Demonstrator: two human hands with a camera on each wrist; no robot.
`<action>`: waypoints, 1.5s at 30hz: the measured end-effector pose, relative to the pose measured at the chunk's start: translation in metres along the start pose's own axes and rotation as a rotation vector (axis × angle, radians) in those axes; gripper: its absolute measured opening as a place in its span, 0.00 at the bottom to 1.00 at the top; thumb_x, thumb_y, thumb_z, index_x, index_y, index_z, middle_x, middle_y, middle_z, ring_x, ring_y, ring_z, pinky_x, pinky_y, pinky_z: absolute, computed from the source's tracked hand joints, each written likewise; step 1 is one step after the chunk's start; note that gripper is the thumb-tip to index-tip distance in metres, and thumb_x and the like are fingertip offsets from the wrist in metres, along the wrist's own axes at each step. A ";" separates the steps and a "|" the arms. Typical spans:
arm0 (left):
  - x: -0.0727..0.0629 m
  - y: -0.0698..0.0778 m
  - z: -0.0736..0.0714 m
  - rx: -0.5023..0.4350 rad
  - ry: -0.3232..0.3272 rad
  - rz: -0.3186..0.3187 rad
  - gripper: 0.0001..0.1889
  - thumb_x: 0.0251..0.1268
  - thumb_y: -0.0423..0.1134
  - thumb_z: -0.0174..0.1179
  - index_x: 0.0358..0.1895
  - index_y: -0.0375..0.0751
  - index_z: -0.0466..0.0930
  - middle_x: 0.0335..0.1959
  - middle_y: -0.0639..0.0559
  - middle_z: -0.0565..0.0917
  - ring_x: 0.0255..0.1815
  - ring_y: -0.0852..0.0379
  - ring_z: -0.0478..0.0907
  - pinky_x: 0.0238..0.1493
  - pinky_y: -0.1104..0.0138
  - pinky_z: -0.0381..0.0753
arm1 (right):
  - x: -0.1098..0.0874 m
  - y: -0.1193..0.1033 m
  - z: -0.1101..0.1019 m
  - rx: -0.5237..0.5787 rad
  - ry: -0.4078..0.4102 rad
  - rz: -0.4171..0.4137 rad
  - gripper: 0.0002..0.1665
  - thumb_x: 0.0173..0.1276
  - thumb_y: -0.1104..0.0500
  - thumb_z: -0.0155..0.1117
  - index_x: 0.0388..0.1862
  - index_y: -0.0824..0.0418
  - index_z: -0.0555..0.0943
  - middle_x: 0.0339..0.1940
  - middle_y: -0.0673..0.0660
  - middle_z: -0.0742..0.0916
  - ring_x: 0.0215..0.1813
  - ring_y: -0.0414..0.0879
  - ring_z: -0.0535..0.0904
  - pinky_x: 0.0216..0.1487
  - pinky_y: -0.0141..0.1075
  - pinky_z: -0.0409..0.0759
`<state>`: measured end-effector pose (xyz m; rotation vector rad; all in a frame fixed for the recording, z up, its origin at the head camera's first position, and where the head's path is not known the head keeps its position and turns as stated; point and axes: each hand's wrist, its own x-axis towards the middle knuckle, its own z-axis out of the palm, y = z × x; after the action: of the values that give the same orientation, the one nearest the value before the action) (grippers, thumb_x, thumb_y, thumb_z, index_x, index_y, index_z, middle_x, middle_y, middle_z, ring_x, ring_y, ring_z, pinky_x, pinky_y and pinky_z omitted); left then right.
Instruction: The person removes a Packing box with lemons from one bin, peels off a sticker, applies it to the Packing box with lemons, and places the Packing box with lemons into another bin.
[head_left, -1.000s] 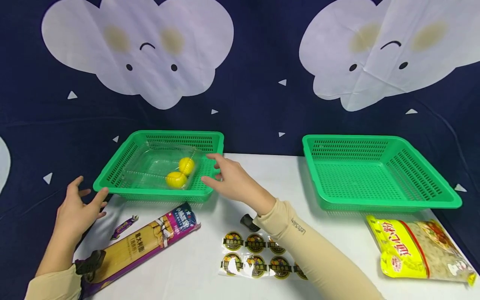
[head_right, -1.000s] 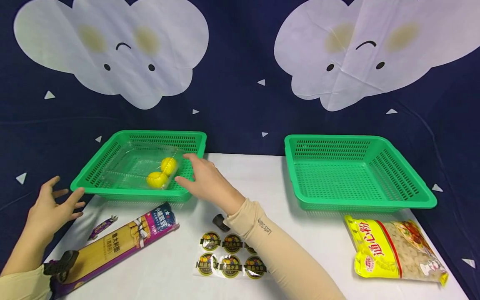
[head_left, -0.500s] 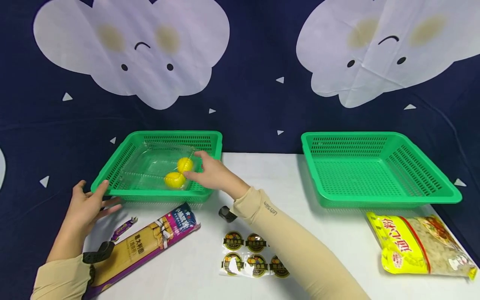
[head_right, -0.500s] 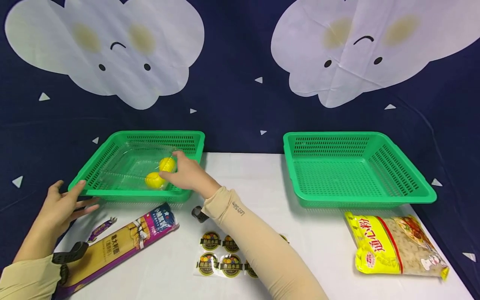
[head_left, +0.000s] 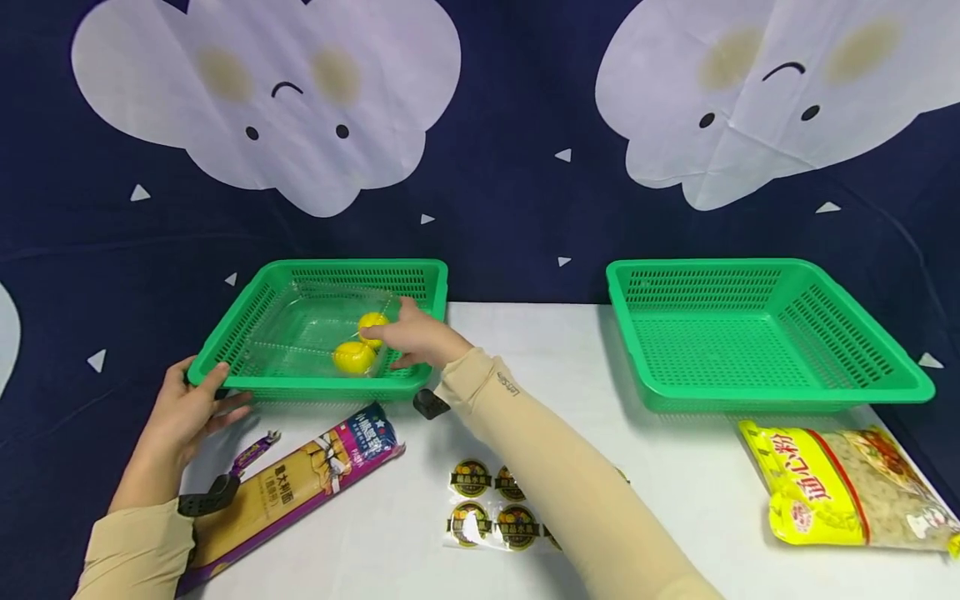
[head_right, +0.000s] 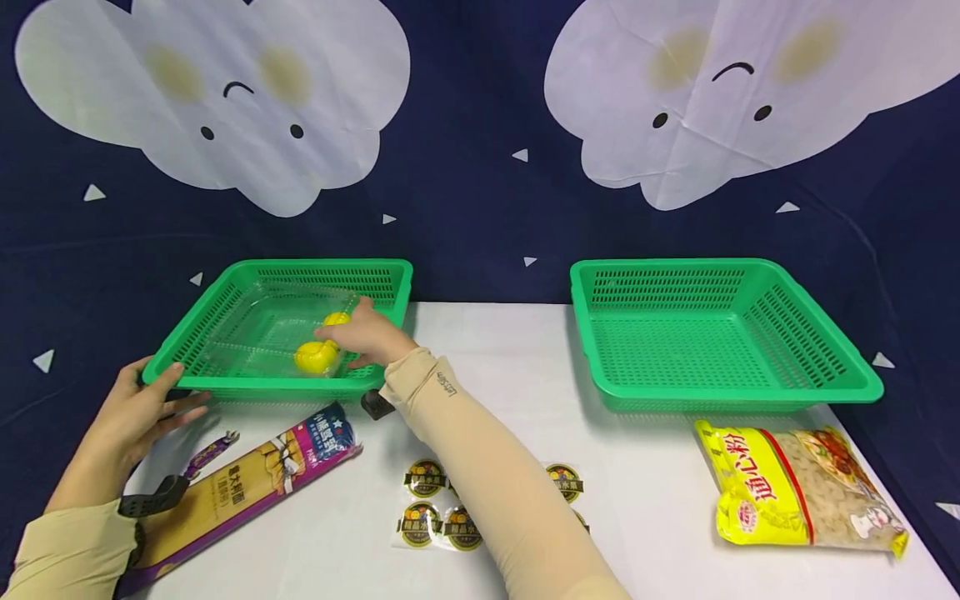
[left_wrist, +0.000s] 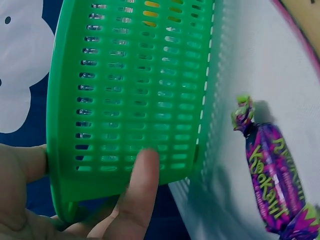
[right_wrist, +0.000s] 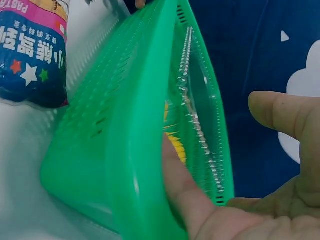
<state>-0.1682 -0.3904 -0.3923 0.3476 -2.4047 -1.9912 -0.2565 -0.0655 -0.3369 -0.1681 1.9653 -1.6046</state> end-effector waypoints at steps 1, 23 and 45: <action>0.000 -0.001 0.000 -0.001 0.010 -0.005 0.43 0.88 0.52 0.47 0.85 0.35 0.31 0.44 0.63 0.76 0.36 0.66 0.90 0.40 0.67 0.94 | 0.002 0.000 0.001 0.036 -0.011 0.011 0.60 0.83 0.53 0.63 0.91 0.54 0.30 0.92 0.63 0.45 0.79 0.62 0.74 0.69 0.56 0.85; -0.001 -0.004 0.004 -0.065 0.033 -0.053 0.46 0.86 0.55 0.47 0.86 0.43 0.25 0.54 0.51 0.70 0.35 0.65 0.91 0.41 0.68 0.93 | 0.019 -0.001 0.011 0.102 -0.049 0.134 0.60 0.84 0.52 0.61 0.90 0.55 0.26 0.91 0.68 0.47 0.59 0.67 0.83 0.66 0.49 0.88; -0.002 -0.005 0.006 -0.086 0.030 -0.078 0.42 0.85 0.57 0.47 0.83 0.48 0.28 0.55 0.50 0.72 0.34 0.62 0.92 0.42 0.66 0.94 | 0.021 0.004 0.018 0.065 0.009 0.091 0.39 0.84 0.52 0.62 0.81 0.74 0.63 0.58 0.73 0.86 0.25 0.44 0.83 0.29 0.27 0.86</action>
<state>-0.1665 -0.3851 -0.3977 0.4735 -2.3137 -2.0972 -0.2635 -0.0896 -0.3497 -0.0453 1.8968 -1.6102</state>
